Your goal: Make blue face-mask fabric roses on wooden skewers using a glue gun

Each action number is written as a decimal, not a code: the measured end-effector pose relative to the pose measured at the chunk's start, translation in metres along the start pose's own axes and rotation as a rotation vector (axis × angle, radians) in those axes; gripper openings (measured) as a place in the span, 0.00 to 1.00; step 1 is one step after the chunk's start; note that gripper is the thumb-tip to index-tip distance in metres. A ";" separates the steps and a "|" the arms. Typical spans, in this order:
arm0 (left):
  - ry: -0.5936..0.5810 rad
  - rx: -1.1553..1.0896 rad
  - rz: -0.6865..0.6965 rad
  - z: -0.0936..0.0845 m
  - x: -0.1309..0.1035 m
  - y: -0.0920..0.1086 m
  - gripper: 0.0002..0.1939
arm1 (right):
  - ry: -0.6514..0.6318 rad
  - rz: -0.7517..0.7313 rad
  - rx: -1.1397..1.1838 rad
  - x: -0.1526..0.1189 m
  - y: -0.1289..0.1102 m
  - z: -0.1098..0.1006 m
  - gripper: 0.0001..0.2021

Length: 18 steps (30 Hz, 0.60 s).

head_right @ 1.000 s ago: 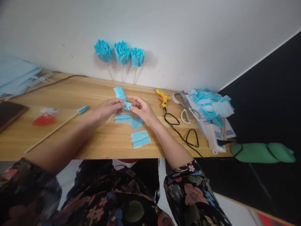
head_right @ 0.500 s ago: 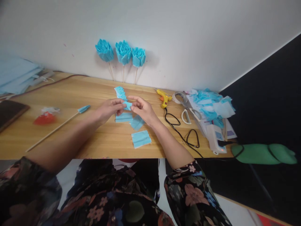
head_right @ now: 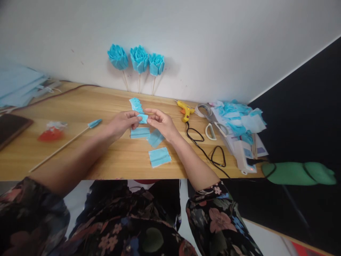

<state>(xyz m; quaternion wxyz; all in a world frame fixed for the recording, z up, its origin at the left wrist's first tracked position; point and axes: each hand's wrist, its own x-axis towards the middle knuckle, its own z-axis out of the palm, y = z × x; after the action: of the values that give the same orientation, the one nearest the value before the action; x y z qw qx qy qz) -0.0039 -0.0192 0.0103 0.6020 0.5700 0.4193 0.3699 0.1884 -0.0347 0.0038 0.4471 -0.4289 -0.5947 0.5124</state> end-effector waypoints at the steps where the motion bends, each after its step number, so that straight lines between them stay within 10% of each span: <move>1: -0.003 -0.004 0.007 -0.001 0.001 -0.001 0.15 | 0.005 0.007 0.012 0.000 0.000 0.000 0.22; 18: 0.047 -0.092 0.067 -0.001 0.000 -0.003 0.15 | 0.034 0.031 -0.001 0.000 0.002 0.000 0.21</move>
<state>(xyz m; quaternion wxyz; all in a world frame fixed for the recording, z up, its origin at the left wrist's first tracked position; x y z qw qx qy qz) -0.0047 -0.0187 0.0069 0.6048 0.5467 0.3964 0.4220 0.1886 -0.0342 0.0019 0.4488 -0.4473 -0.5805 0.5114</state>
